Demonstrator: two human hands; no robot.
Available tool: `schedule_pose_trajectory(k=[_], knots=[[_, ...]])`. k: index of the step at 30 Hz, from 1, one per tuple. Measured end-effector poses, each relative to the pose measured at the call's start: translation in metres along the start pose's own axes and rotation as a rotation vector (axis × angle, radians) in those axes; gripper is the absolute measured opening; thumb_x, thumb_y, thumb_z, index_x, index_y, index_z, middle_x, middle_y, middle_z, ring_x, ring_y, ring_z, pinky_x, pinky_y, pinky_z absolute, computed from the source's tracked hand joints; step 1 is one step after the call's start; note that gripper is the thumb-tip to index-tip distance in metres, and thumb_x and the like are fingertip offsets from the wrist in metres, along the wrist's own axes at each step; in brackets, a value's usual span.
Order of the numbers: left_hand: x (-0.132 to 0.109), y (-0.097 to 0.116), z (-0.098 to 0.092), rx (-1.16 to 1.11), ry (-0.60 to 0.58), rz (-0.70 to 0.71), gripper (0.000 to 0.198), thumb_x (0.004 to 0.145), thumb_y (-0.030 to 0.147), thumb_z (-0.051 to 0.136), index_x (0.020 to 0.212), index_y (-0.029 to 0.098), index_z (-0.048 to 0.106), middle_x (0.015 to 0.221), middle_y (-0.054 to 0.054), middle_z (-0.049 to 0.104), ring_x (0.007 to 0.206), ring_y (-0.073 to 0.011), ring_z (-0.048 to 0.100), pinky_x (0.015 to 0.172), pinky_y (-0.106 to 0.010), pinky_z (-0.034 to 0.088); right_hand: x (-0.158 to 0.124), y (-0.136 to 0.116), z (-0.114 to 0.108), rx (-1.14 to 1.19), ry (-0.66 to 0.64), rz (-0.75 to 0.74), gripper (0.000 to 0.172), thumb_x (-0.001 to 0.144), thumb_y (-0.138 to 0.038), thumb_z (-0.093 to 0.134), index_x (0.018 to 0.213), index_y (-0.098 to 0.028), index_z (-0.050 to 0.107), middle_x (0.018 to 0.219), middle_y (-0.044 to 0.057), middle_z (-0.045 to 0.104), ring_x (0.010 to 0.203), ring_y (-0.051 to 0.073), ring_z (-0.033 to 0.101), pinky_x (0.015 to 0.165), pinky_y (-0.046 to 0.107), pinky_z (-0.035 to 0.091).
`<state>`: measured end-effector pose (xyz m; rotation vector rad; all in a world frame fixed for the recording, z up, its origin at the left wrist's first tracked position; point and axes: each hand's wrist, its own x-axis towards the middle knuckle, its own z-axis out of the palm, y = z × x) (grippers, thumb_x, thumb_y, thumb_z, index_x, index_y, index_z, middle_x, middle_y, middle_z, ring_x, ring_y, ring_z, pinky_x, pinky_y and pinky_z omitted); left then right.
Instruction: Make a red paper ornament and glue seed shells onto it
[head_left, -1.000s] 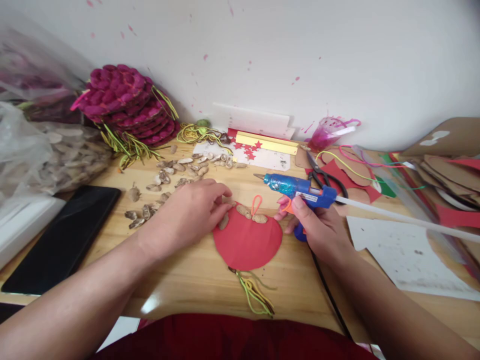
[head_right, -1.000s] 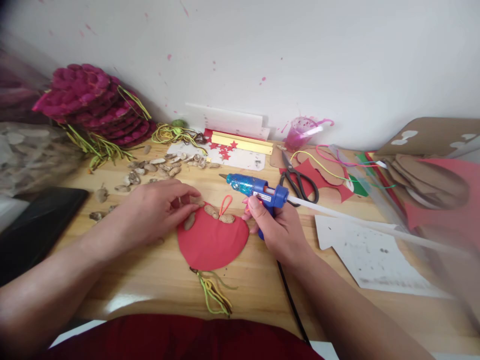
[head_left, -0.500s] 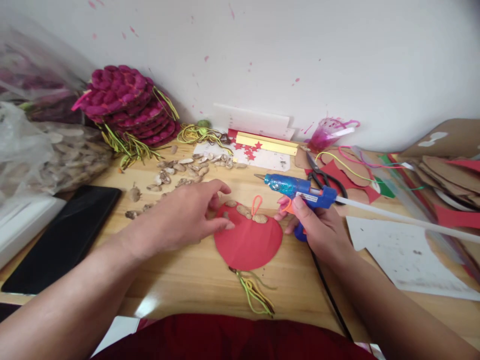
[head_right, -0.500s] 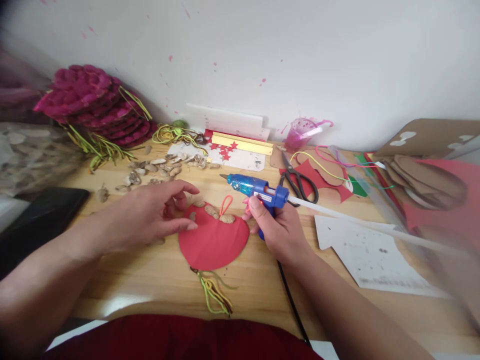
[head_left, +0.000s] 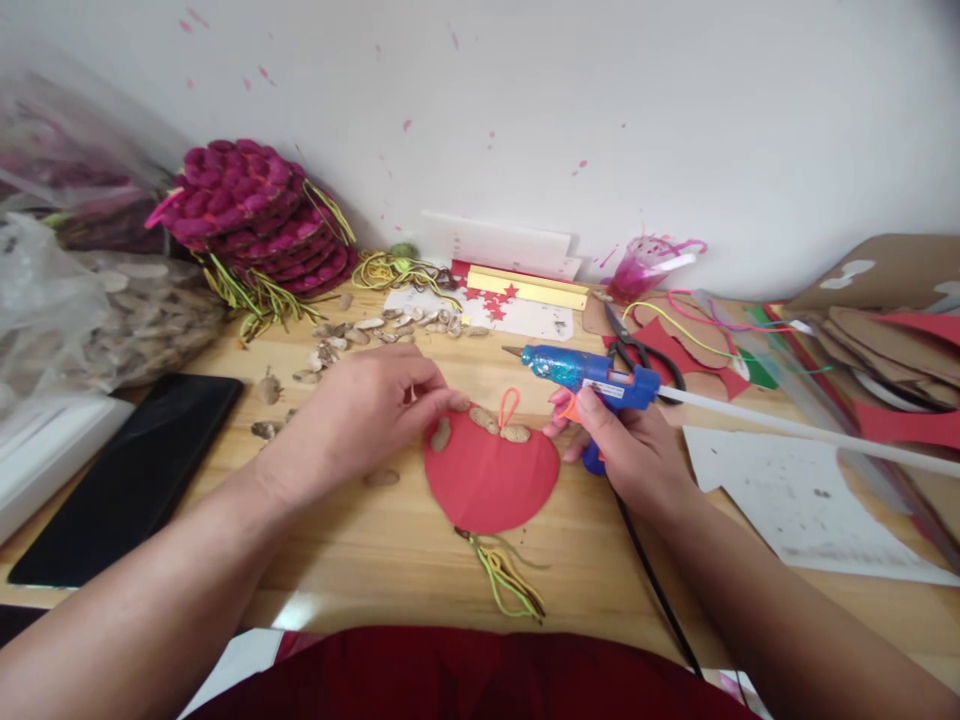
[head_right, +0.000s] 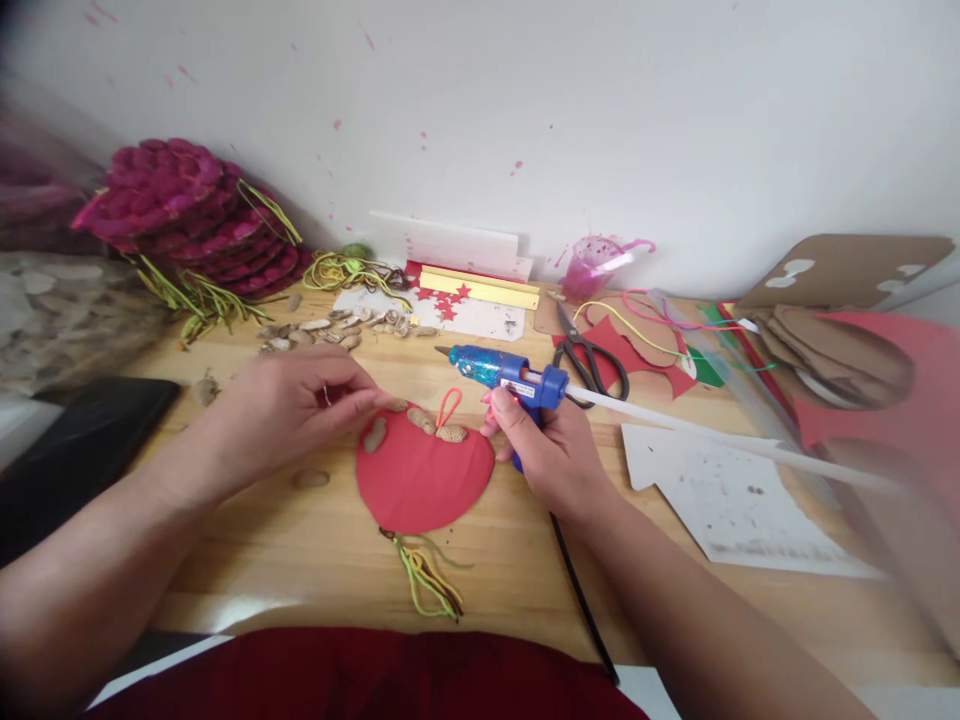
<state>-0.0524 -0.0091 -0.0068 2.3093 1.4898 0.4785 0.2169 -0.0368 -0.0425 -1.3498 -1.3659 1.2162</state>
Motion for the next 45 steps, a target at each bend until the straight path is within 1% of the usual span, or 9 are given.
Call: schedule_pose_trajectory(k=[2,4,6,9,11,16,23,33,45], knots=[[0.001,0.000,0.000,0.070,0.052,0.012,0.045,0.100,0.049,0.051,0.067,0.020,0.063,0.070,-0.003,0.063,0.066,-0.0164,0.055,0.063,-0.030,0.037,0.000,0.000,0.000,0.004,0.000,-0.002,0.050,0.091,-0.066,0.064,0.087,-0.017,0.070,0.077,0.006,0.073,0.057,0.014,0.064,0.053,0.025,0.055],[0.002,-0.002,0.000,0.122,0.062,0.005,0.048,0.100,0.049,0.049,0.063,0.020,0.059,0.067,-0.003,0.061,0.063,-0.0158,0.052,0.060,-0.030,0.035,0.000,0.000,0.001,0.007,0.004,-0.001,0.049,0.092,-0.066,0.064,0.088,-0.017,0.070,0.078,0.006,0.073,0.058,0.014,0.065,0.053,0.025,0.056],[0.002,-0.003,0.002,0.121,0.043,0.004,0.042,0.100,0.046,0.050,0.068,0.020,0.062,0.071,-0.003,0.065,0.065,-0.0161,0.055,0.062,-0.030,0.037,0.000,0.000,0.001,0.007,0.004,-0.002,0.049,0.092,-0.066,0.063,0.088,-0.017,0.070,0.078,0.006,0.073,0.058,0.014,0.065,0.053,0.025,0.056],[0.002,-0.005,0.004,0.043,0.041,-0.019,0.026,0.099,0.037,0.052,0.093,0.020,0.071,0.084,-0.003,0.073,0.072,-0.0166,0.062,0.067,-0.029,0.043,-0.001,-0.001,0.001,0.010,0.003,-0.006,0.049,0.091,-0.066,0.064,0.089,-0.017,0.070,0.077,0.006,0.073,0.060,0.016,0.066,0.052,0.026,0.057],[0.002,-0.005,0.004,0.008,0.032,-0.036,0.025,0.099,0.036,0.051,0.101,0.021,0.071,0.089,-0.003,0.075,0.073,-0.0165,0.064,0.068,-0.028,0.044,-0.001,-0.001,0.001,0.013,0.002,-0.009,0.049,0.091,-0.065,0.064,0.089,-0.017,0.070,0.077,0.006,0.073,0.060,0.016,0.067,0.052,0.025,0.057],[0.002,0.000,0.001,0.072,-0.024,-0.063,0.037,0.100,0.041,0.049,0.077,0.020,0.067,0.073,-0.003,0.070,0.066,-0.0164,0.060,0.063,-0.029,0.040,-0.002,0.000,-0.001,0.006,-0.005,-0.022,0.047,0.093,-0.064,0.063,0.089,-0.017,0.069,0.078,0.006,0.073,0.060,0.015,0.066,0.052,0.025,0.057],[0.002,-0.003,0.007,-0.024,-0.050,0.002,0.024,0.095,0.031,0.056,0.103,0.020,0.076,0.098,-0.006,0.077,0.086,-0.0197,0.069,0.078,-0.030,0.050,-0.002,0.001,-0.001,-0.001,0.000,-0.011,0.048,0.092,-0.065,0.064,0.089,-0.017,0.070,0.078,0.006,0.073,0.061,0.015,0.067,0.053,0.025,0.057],[0.001,-0.001,0.011,-0.043,-0.088,-0.029,0.020,0.088,0.026,0.059,0.098,0.022,0.075,0.089,-0.003,0.075,0.081,-0.0192,0.069,0.078,-0.031,0.050,-0.002,0.000,0.000,-0.012,-0.002,-0.012,0.047,0.093,-0.064,0.063,0.089,-0.018,0.069,0.077,0.006,0.073,0.059,0.015,0.066,0.053,0.025,0.056],[0.001,0.001,0.012,-0.016,-0.101,-0.038,0.018,0.089,0.024,0.058,0.096,0.022,0.074,0.086,-0.002,0.074,0.080,-0.0188,0.067,0.075,-0.031,0.048,-0.001,-0.001,-0.001,-0.020,0.002,-0.005,0.050,0.092,-0.067,0.063,0.088,-0.017,0.070,0.076,0.006,0.074,0.057,0.015,0.066,0.053,0.026,0.056]])
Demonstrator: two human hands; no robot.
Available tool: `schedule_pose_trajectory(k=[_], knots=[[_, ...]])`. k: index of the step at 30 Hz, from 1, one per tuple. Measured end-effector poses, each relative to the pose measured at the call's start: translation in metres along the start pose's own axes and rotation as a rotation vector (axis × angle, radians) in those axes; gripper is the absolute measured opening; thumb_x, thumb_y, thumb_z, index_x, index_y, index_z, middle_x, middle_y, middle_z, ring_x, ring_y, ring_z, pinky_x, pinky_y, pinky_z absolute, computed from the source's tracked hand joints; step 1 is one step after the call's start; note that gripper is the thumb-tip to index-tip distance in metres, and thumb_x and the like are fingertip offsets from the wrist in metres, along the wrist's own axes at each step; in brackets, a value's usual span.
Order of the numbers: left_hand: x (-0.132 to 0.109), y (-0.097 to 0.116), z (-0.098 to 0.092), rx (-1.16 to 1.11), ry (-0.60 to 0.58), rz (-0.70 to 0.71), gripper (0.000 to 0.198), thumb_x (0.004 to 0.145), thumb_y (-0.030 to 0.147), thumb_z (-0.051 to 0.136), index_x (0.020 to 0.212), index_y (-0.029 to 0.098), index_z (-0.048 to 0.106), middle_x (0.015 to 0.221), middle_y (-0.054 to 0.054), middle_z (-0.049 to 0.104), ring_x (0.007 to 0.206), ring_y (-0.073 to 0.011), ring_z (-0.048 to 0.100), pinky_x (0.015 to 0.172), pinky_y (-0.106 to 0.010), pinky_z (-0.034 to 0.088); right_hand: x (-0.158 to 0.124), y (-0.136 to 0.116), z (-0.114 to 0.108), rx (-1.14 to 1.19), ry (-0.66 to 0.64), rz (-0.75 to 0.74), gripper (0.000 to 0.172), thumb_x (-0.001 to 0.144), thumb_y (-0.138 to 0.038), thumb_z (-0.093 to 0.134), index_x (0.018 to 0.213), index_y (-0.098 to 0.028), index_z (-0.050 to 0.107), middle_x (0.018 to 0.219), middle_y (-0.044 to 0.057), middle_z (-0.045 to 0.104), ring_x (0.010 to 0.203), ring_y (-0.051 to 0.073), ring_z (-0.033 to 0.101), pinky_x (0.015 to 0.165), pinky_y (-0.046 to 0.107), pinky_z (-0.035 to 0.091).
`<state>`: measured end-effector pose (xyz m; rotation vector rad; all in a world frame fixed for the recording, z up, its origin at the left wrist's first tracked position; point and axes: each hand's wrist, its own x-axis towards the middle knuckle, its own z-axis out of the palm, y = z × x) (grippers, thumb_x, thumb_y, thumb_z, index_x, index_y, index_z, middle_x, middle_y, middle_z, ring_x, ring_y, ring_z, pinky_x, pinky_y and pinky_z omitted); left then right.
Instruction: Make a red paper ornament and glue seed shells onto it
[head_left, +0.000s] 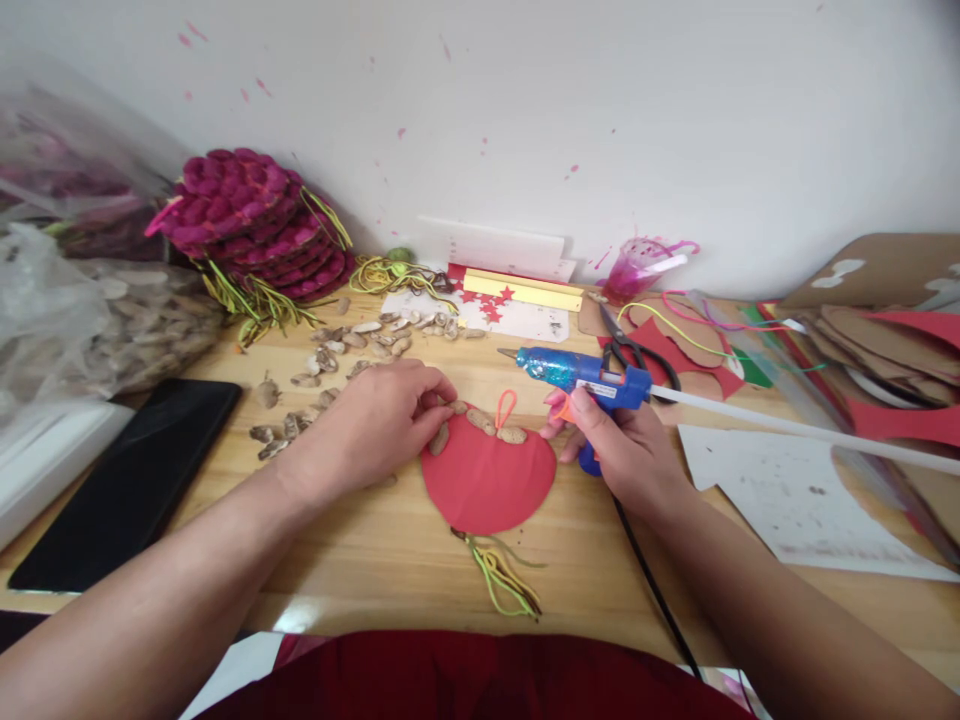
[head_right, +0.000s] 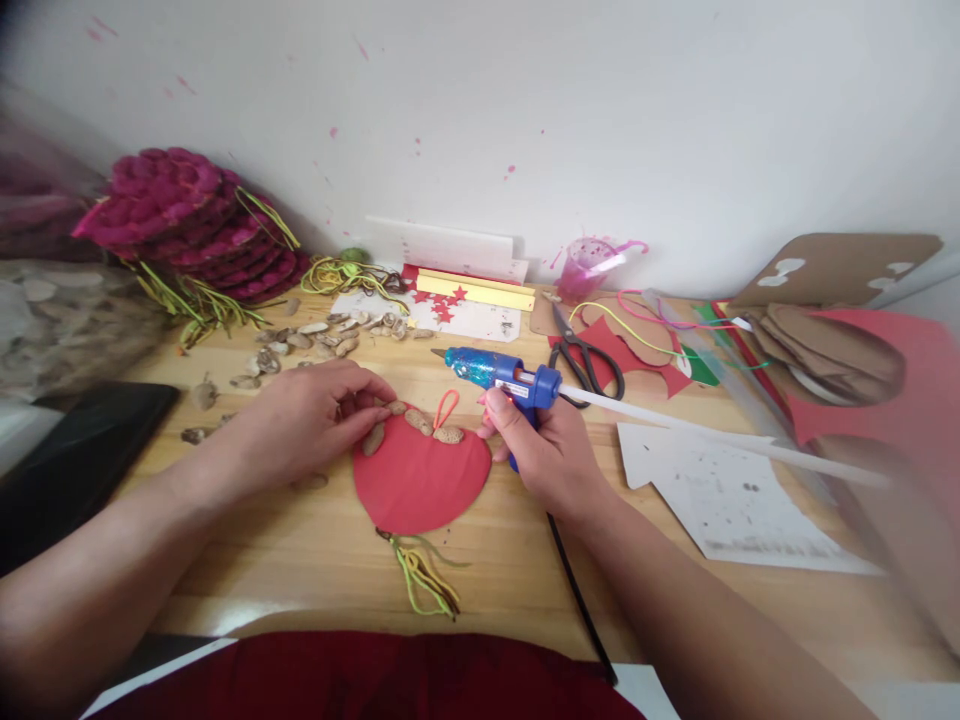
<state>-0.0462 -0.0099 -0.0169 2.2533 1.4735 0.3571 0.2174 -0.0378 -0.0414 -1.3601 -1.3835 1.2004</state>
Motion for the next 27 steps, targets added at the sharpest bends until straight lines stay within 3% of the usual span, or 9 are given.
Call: schedule_pose_trajectory(k=[12,15,20,23,27], knots=[[-0.001,-0.002,-0.004,0.024,0.050,-0.018,0.022,0.092,0.032,0.058,0.101,0.021,0.075,0.091,-0.004,0.076,0.080,-0.0190,0.067,0.073,-0.030,0.048,0.000,0.000,0.000,0.023,0.002,0.008,0.050,0.091,-0.066,0.064,0.090,-0.017,0.071,0.077,0.006,0.074,0.058,0.015,0.066,0.052,0.025,0.056],[-0.001,-0.001,-0.010,0.057,0.114,-0.028,0.029,0.096,0.040,0.054,0.085,0.021,0.073,0.081,-0.004,0.073,0.072,-0.0176,0.063,0.067,-0.030,0.043,0.000,0.000,0.001,0.019,0.001,0.008,0.050,0.092,-0.066,0.063,0.090,-0.017,0.071,0.077,0.006,0.074,0.058,0.015,0.066,0.052,0.025,0.056],[0.000,0.003,-0.016,0.085,0.157,-0.032,0.048,0.100,0.051,0.046,0.064,0.021,0.056,0.060,-0.001,0.058,0.056,-0.0145,0.047,0.058,-0.030,0.034,0.000,0.002,0.000,0.053,0.000,0.010,0.047,0.092,-0.064,0.064,0.090,-0.017,0.070,0.078,0.006,0.074,0.058,0.014,0.065,0.053,0.025,0.056],[0.000,0.004,-0.015,0.031,0.167,-0.021,0.047,0.100,0.052,0.046,0.065,0.021,0.055,0.062,-0.001,0.058,0.058,-0.0148,0.048,0.059,-0.030,0.035,0.001,0.004,-0.001,0.071,-0.002,0.007,0.046,0.093,-0.063,0.064,0.092,-0.018,0.070,0.078,0.005,0.073,0.059,0.015,0.065,0.052,0.025,0.057],[0.001,0.003,-0.010,-0.006,0.154,0.024,0.032,0.100,0.038,0.046,0.081,0.019,0.063,0.078,-0.004,0.066,0.071,-0.0173,0.058,0.067,-0.030,0.040,0.001,0.006,-0.001,0.074,-0.003,0.009,0.045,0.093,-0.062,0.064,0.092,-0.018,0.070,0.077,0.005,0.073,0.057,0.014,0.065,0.052,0.025,0.057]])
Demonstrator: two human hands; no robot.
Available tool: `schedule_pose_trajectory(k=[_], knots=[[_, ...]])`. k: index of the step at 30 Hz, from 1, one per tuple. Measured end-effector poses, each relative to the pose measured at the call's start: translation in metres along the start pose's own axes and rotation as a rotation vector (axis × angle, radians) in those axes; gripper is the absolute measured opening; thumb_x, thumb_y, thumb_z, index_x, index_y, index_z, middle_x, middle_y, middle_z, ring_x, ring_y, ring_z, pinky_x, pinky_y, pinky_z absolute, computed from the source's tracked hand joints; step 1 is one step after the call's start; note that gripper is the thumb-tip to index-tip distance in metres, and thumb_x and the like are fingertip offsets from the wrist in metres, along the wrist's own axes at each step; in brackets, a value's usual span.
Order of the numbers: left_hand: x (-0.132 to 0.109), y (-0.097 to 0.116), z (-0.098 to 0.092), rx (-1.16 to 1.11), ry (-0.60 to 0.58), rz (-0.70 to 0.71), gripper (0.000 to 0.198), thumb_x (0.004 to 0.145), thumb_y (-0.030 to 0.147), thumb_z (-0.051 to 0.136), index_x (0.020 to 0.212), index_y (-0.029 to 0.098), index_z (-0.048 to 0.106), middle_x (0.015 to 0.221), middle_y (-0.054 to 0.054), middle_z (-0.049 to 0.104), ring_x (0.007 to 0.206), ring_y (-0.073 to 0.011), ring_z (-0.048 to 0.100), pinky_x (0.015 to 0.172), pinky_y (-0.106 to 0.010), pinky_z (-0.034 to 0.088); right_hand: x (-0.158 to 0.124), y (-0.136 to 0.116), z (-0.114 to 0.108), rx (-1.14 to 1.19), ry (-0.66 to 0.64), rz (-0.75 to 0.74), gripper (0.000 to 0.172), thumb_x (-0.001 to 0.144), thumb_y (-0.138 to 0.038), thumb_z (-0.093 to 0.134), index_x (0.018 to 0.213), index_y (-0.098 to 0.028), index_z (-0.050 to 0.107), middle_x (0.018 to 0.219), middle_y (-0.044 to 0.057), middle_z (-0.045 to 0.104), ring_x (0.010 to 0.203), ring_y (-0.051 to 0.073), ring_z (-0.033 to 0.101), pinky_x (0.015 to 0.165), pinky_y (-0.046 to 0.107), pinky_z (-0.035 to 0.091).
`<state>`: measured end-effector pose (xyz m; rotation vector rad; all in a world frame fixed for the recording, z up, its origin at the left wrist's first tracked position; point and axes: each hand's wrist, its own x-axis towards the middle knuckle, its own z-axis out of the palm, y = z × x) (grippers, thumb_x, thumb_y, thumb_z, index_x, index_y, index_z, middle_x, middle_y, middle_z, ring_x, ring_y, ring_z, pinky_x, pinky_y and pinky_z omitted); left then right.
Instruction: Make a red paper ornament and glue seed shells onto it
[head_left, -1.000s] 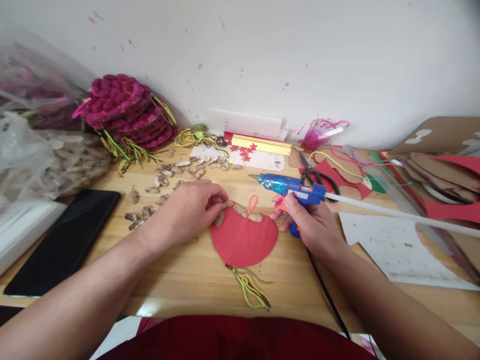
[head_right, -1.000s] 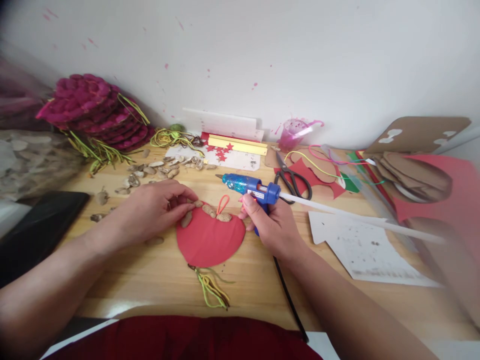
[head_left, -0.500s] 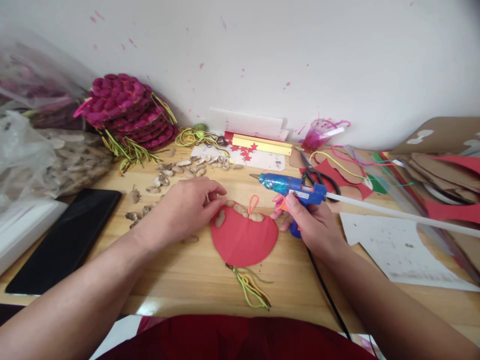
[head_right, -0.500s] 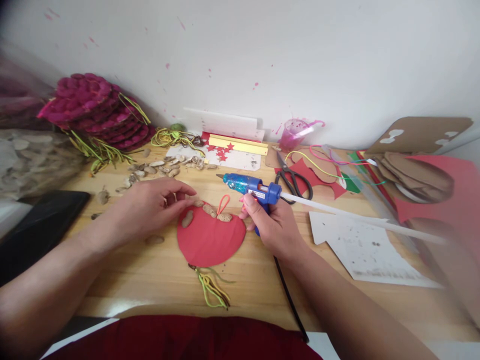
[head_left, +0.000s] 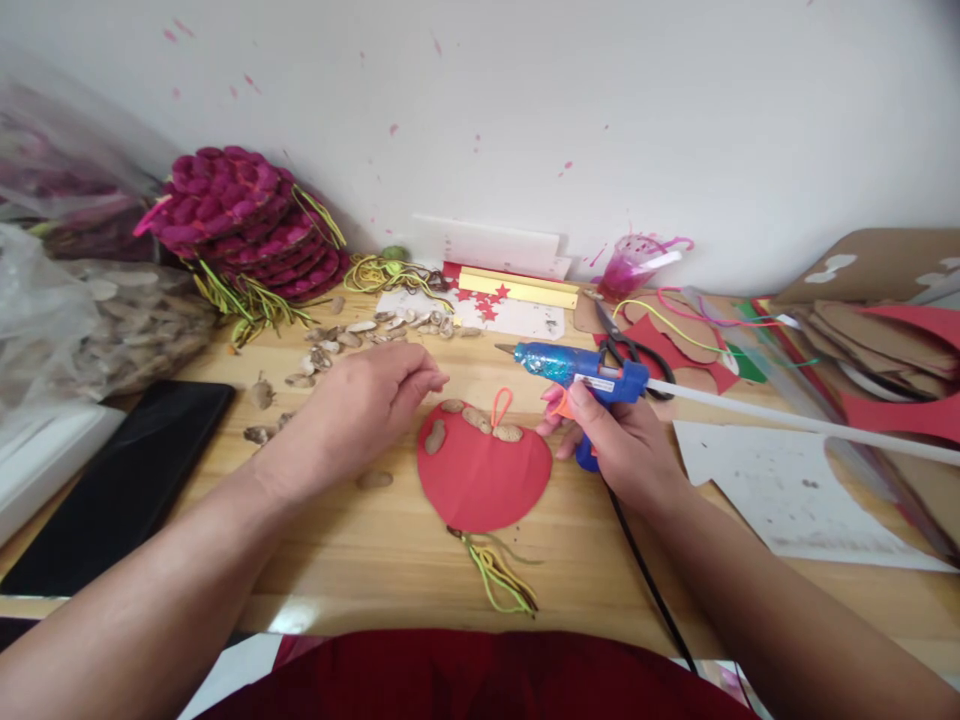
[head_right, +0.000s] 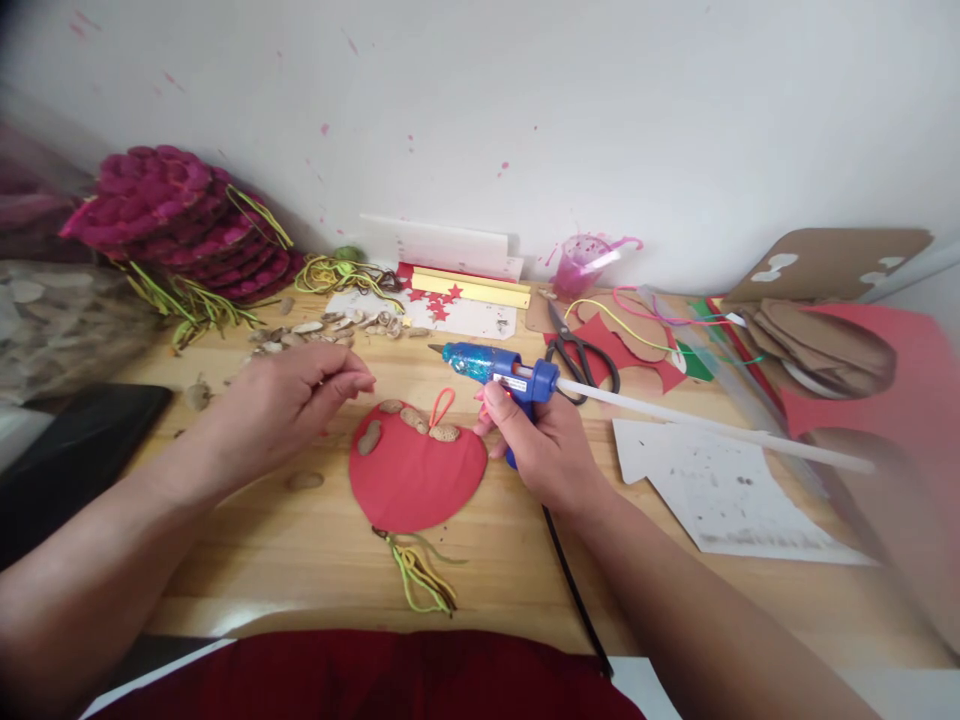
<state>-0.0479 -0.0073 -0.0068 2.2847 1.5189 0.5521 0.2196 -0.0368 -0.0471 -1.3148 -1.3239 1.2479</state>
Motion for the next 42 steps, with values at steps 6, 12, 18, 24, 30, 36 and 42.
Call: schedule_pose_trajectory(k=[6,12,18,24,30,36,42], knots=[[0.000,0.001,0.001,0.050,-0.009,0.005,0.039,0.100,0.042,0.044,0.068,0.021,0.051,0.067,-0.001,0.056,0.061,-0.0154,0.048,0.062,-0.030,0.034,0.002,-0.001,0.001,0.060,0.010,0.025,0.048,0.089,-0.066,0.067,0.090,-0.017,0.070,0.076,0.005,0.073,0.057,0.014,0.065,0.052,0.024,0.056],[0.001,0.001,0.001,0.015,-0.009,-0.023,0.037,0.099,0.043,0.044,0.069,0.021,0.050,0.067,-0.001,0.055,0.061,-0.0159,0.047,0.061,-0.031,0.033,0.002,-0.005,0.002,0.066,0.028,0.052,0.052,0.085,-0.070,0.069,0.087,-0.017,0.071,0.074,0.005,0.072,0.056,0.014,0.065,0.051,0.025,0.057],[0.001,0.000,0.002,-0.028,0.009,-0.021,0.025,0.099,0.032,0.043,0.082,0.019,0.057,0.080,-0.004,0.063,0.073,-0.0186,0.057,0.069,-0.031,0.039,0.002,-0.004,0.002,0.075,0.034,0.052,0.054,0.083,-0.071,0.071,0.088,-0.017,0.071,0.074,0.005,0.072,0.058,0.015,0.067,0.051,0.024,0.057],[0.002,0.002,0.001,0.013,0.062,0.017,0.031,0.100,0.034,0.041,0.074,0.021,0.051,0.071,-0.002,0.057,0.065,-0.0165,0.050,0.065,-0.031,0.035,0.002,-0.004,0.002,0.060,0.030,0.052,0.053,0.085,-0.070,0.070,0.088,-0.017,0.071,0.073,0.005,0.073,0.053,0.013,0.065,0.051,0.024,0.055],[0.001,-0.001,0.001,0.045,0.007,0.031,0.040,0.099,0.043,0.051,0.066,0.021,0.051,0.064,0.000,0.056,0.057,-0.0141,0.046,0.059,-0.030,0.033,0.002,-0.003,0.001,0.070,0.028,0.045,0.051,0.086,-0.069,0.069,0.088,-0.018,0.071,0.075,0.005,0.072,0.058,0.014,0.065,0.051,0.025,0.057],[-0.002,-0.009,0.011,-0.004,-0.023,0.227,0.015,0.097,0.022,0.056,0.093,0.019,0.070,0.088,-0.002,0.072,0.079,-0.0162,0.065,0.074,-0.027,0.046,0.001,-0.004,0.002,0.058,0.026,0.058,0.053,0.085,-0.070,0.069,0.088,-0.017,0.070,0.076,0.005,0.072,0.056,0.013,0.066,0.051,0.024,0.056],[-0.004,-0.017,0.021,0.094,0.021,0.332,0.018,0.101,0.026,0.056,0.103,0.018,0.071,0.095,-0.005,0.072,0.086,-0.0199,0.067,0.078,-0.031,0.048,0.002,-0.005,0.002,0.035,0.026,0.050,0.054,0.086,-0.071,0.067,0.087,-0.017,0.070,0.075,0.005,0.073,0.055,0.013,0.065,0.051,0.023,0.056]])
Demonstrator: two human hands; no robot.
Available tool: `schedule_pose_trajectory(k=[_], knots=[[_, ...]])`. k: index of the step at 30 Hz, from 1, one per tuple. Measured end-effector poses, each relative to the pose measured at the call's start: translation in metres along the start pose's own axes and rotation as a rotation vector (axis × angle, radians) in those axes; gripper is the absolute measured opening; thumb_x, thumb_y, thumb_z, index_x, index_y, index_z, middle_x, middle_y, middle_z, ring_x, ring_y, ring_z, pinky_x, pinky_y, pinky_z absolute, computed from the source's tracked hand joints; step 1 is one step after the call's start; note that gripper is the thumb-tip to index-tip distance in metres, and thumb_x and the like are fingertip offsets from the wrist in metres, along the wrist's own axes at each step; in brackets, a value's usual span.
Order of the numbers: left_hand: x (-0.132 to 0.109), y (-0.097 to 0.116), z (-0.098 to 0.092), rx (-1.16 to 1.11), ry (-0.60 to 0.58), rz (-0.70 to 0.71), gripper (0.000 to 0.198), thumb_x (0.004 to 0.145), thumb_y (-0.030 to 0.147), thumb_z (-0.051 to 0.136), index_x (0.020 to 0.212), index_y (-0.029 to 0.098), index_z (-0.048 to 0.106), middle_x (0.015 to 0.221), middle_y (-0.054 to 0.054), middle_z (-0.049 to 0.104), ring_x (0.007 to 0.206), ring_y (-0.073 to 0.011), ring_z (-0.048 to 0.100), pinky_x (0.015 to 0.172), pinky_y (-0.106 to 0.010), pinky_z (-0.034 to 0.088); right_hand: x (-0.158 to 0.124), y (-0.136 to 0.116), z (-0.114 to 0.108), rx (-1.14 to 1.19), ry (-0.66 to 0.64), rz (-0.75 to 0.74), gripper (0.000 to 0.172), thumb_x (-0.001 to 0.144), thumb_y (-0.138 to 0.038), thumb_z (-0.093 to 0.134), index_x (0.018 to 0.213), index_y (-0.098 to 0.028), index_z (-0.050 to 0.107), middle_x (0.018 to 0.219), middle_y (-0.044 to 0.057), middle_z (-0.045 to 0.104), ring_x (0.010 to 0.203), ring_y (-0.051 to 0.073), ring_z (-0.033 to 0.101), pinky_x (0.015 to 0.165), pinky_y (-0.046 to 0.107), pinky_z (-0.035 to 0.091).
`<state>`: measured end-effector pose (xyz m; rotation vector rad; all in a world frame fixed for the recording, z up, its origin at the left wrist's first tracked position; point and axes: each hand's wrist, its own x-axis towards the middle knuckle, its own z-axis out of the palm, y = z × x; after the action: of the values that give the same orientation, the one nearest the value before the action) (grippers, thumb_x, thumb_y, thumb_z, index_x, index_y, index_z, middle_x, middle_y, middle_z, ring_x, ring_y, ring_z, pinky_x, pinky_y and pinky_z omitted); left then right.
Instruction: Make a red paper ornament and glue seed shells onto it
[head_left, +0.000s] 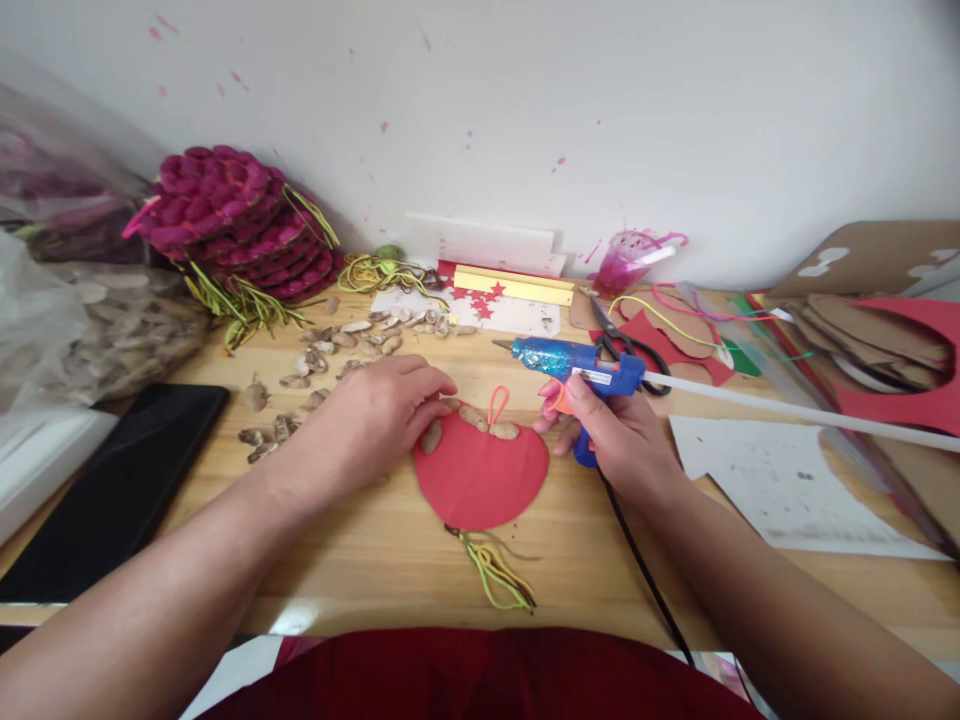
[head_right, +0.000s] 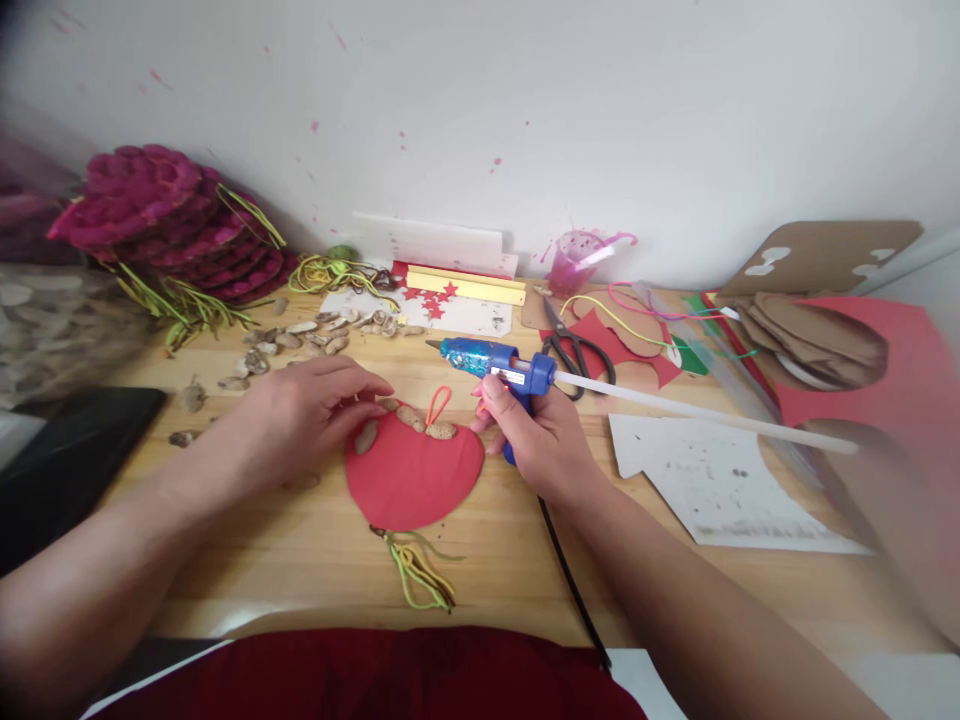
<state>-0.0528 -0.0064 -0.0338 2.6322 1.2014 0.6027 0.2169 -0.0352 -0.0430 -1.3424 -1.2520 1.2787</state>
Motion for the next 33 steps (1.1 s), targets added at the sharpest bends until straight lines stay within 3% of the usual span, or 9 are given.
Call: schedule_pose_trajectory(k=[9,18,23,26,30,33], knots=[[0.001,0.001,0.002,0.009,-0.049,-0.028,0.020,0.101,0.026,0.055,0.099,0.019,0.074,0.094,-0.006,0.073,0.084,-0.0202,0.067,0.076,-0.032,0.048,-0.001,0.000,0.001,0.021,-0.008,-0.023,0.050,0.087,-0.068,0.068,0.086,-0.018,0.069,0.077,0.005,0.071,0.069,0.017,0.070,0.052,0.023,0.058],[0.001,0.004,0.002,0.025,-0.067,-0.047,0.024,0.102,0.025,0.052,0.095,0.019,0.075,0.094,-0.008,0.073,0.083,-0.0213,0.066,0.078,-0.034,0.049,0.000,0.002,0.000,0.005,-0.020,-0.044,0.048,0.090,-0.066,0.066,0.085,-0.018,0.069,0.075,0.005,0.072,0.062,0.014,0.068,0.051,0.023,0.057],[0.004,0.008,-0.001,-0.001,-0.047,-0.090,0.022,0.100,0.023,0.052,0.094,0.017,0.073,0.091,-0.009,0.071,0.087,-0.0232,0.064,0.081,-0.036,0.049,-0.002,-0.001,0.002,0.055,0.007,-0.080,0.046,0.091,-0.064,0.066,0.089,-0.018,0.069,0.085,0.006,0.072,0.070,0.017,0.072,0.049,0.022,0.057],[0.009,0.010,-0.008,-0.210,0.041,-0.274,0.014,0.095,0.025,0.060,0.094,0.018,0.072,0.091,-0.006,0.072,0.083,-0.0196,0.064,0.079,-0.033,0.049,-0.005,-0.005,0.003,0.107,0.027,-0.136,0.043,0.093,-0.062,0.065,0.095,-0.019,0.069,0.096,0.008,0.074,0.073,0.018,0.074,0.047,0.022,0.055],[0.012,0.012,-0.017,-0.848,0.017,-0.557,0.020,0.086,0.038,0.075,0.093,0.019,0.072,0.079,0.000,0.069,0.064,-0.0116,0.056,0.060,-0.025,0.045,-0.011,-0.010,0.004,0.137,0.029,-0.179,0.040,0.095,-0.059,0.063,0.095,-0.020,0.069,0.100,0.009,0.074,0.071,0.018,0.073,0.047,0.024,0.053],[0.012,0.011,-0.015,-1.295,-0.005,-0.680,0.029,0.074,0.038,0.087,0.089,0.018,0.072,0.073,0.001,0.066,0.061,-0.0087,0.054,0.056,-0.021,0.043,-0.017,-0.010,0.004,0.115,-0.022,-0.212,0.037,0.097,-0.056,0.062,0.095,-0.020,0.070,0.093,0.008,0.075,0.065,0.017,0.070,0.049,0.026,0.052]])
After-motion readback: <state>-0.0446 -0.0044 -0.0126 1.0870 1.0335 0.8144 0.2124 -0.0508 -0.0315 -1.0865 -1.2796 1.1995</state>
